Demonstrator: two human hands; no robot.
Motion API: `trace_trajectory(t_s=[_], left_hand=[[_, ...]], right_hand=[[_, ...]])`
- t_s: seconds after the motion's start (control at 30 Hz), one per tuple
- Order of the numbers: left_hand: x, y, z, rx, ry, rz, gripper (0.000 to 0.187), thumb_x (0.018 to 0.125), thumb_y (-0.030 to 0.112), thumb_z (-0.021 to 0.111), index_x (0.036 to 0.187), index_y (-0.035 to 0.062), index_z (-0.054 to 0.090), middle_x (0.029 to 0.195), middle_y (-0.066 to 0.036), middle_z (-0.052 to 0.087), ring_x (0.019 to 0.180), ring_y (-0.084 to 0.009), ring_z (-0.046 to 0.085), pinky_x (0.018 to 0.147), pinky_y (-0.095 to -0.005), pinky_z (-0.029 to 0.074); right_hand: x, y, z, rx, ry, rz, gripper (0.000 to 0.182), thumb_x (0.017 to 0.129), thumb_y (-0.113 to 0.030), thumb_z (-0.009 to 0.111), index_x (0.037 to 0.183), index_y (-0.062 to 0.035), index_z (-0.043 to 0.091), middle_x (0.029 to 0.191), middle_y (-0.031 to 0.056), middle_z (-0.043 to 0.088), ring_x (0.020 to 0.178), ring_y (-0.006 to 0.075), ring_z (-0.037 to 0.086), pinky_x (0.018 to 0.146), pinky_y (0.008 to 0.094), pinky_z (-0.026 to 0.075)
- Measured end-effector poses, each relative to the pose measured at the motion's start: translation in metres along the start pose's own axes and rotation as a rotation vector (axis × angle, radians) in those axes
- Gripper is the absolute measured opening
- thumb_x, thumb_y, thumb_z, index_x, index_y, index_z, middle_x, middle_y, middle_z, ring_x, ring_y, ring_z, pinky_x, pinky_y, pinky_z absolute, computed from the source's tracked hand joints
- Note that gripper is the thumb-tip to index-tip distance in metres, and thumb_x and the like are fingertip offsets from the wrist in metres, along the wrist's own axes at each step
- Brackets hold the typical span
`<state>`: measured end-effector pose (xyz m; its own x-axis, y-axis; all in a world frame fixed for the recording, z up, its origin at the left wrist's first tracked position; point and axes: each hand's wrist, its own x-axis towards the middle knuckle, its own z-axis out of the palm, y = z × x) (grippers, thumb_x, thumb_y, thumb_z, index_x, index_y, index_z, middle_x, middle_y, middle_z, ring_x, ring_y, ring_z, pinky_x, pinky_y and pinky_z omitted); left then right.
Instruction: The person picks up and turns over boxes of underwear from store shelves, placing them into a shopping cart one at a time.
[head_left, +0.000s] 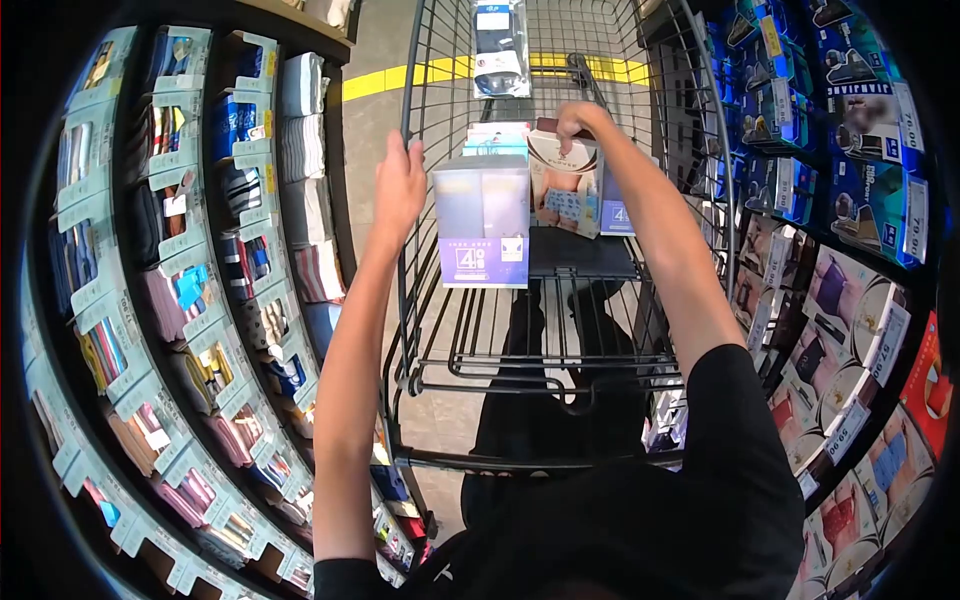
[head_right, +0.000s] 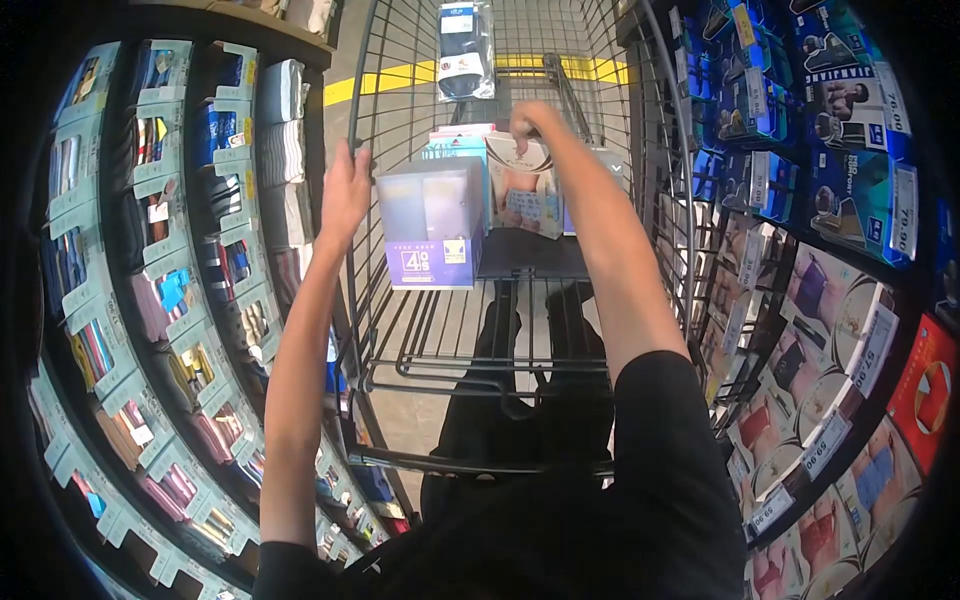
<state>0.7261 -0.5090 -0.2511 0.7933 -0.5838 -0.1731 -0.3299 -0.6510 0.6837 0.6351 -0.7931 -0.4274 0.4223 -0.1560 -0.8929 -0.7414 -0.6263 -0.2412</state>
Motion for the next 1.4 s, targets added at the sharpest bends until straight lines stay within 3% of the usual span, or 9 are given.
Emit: trace_trajectory(t_s=[0.07, 0.13, 0.23, 0.5, 0.6, 0.73, 1.13, 1.2, 1.4], left_hand=[[0.003, -0.005, 0.005, 0.019, 0.003, 0.011, 0.025, 0.099, 0.023, 0.047, 0.095, -0.0010, 0.042, 0.067, -0.026, 0.056, 0.068, -0.0496, 0.055, 0.062, -0.0522, 0.040], [0.001, 0.000, 0.000, 0.078, -0.023, -0.020, 0.026, 0.099, 0.024, 0.047, 0.095, -0.0013, 0.043, 0.067, -0.027, 0.055, 0.069, -0.0494, 0.055, 0.062, -0.0514, 0.041], [0.003, -0.003, 0.001, 0.108, -0.039, -0.087, 0.029, 0.100, 0.028, 0.046, 0.096, -0.0011, 0.042, 0.069, -0.026, 0.057, 0.070, -0.0476, 0.056, 0.062, -0.0485, 0.043], [0.005, -0.003, 0.004, 0.120, -0.063, -0.103, 0.033, 0.101, 0.032, 0.044, 0.100, -0.0008, 0.043, 0.077, -0.021, 0.062, 0.071, -0.0376, 0.061, 0.065, -0.0417, 0.046], [0.003, -0.005, 0.007, 0.069, -0.013, -0.038, 0.031, 0.100, 0.028, 0.047, 0.095, -0.0013, 0.040, 0.063, -0.025, 0.053, 0.059, -0.0444, 0.050, 0.058, -0.0470, 0.042], [0.003, -0.004, 0.005, 0.088, -0.022, -0.056, 0.031, 0.100, 0.029, 0.047, 0.095, -0.0013, 0.040, 0.062, -0.024, 0.053, 0.059, -0.0435, 0.051, 0.058, -0.0471, 0.042], [0.004, -0.004, 0.006, 0.114, -0.022, -0.069, 0.033, 0.100, 0.031, 0.047, 0.100, -0.0015, 0.043, 0.064, -0.024, 0.056, 0.062, -0.0421, 0.057, 0.060, -0.0463, 0.044], [0.003, -0.002, 0.005, 0.135, -0.075, -0.180, 0.031, 0.101, 0.030, 0.047, 0.106, -0.0007, 0.046, 0.080, -0.016, 0.064, 0.072, -0.0261, 0.062, 0.067, -0.0368, 0.048], [0.003, 0.002, 0.003, 0.161, -0.110, -0.210, 0.032, 0.101, 0.030, 0.047, 0.106, -0.0015, 0.047, 0.079, -0.016, 0.064, 0.075, -0.0264, 0.064, 0.069, -0.0362, 0.049]], right_hand=[[0.007, 0.012, -0.006, -0.039, -0.023, -0.095, 0.054, 0.057, -0.012, 0.086, 0.106, 0.0001, 0.067, 0.099, 0.0210, 0.068, 0.086, 0.0332, 0.068, 0.074, 0.0438, 0.055], [-0.005, 0.015, -0.017, 0.190, -0.311, -0.295, 0.051, 0.059, -0.004, 0.083, 0.107, -0.0066, 0.065, 0.094, 0.0144, 0.070, 0.080, 0.0288, 0.069, 0.068, 0.0420, 0.056], [0.017, 0.025, -0.017, 0.290, -0.444, -0.255, 0.056, 0.068, 0.002, 0.074, 0.120, -0.0129, 0.058, 0.105, 0.0124, 0.067, 0.092, 0.0306, 0.066, 0.075, 0.0484, 0.054], [0.063, 0.038, -0.004, 0.237, -0.481, -0.225, 0.061, 0.066, 0.001, 0.076, 0.121, -0.0150, 0.057, 0.104, 0.0098, 0.066, 0.093, 0.0289, 0.063, 0.075, 0.0477, 0.051], [0.072, 0.040, -0.004, 0.184, -0.480, -0.193, 0.060, 0.064, -0.001, 0.077, 0.119, -0.0146, 0.058, 0.102, 0.0097, 0.065, 0.093, 0.0282, 0.061, 0.075, 0.0466, 0.049], [0.077, 0.038, -0.005, 0.203, -0.582, -0.271, 0.061, 0.067, -0.002, 0.077, 0.123, -0.0137, 0.055, 0.105, 0.0116, 0.064, 0.093, 0.0292, 0.061, 0.074, 0.0469, 0.050], [0.101, 0.041, 0.013, 0.043, -0.426, -0.209, 0.071, 0.071, -0.004, 0.075, 0.135, -0.0163, 0.047, 0.124, 0.0153, 0.059, 0.105, 0.0343, 0.060, 0.086, 0.0483, 0.051], [0.102, 0.042, 0.013, 0.138, -0.390, -0.178, 0.068, 0.065, -0.001, 0.077, 0.128, -0.0101, 0.052, 0.107, 0.0142, 0.064, 0.097, 0.0301, 0.062, 0.079, 0.0461, 0.051], [0.099, 0.041, 0.009, 0.223, -0.443, -0.208, 0.068, 0.063, 0.001, 0.076, 0.126, -0.0089, 0.053, 0.107, 0.0140, 0.064, 0.095, 0.0297, 0.062, 0.079, 0.0442, 0.051]])
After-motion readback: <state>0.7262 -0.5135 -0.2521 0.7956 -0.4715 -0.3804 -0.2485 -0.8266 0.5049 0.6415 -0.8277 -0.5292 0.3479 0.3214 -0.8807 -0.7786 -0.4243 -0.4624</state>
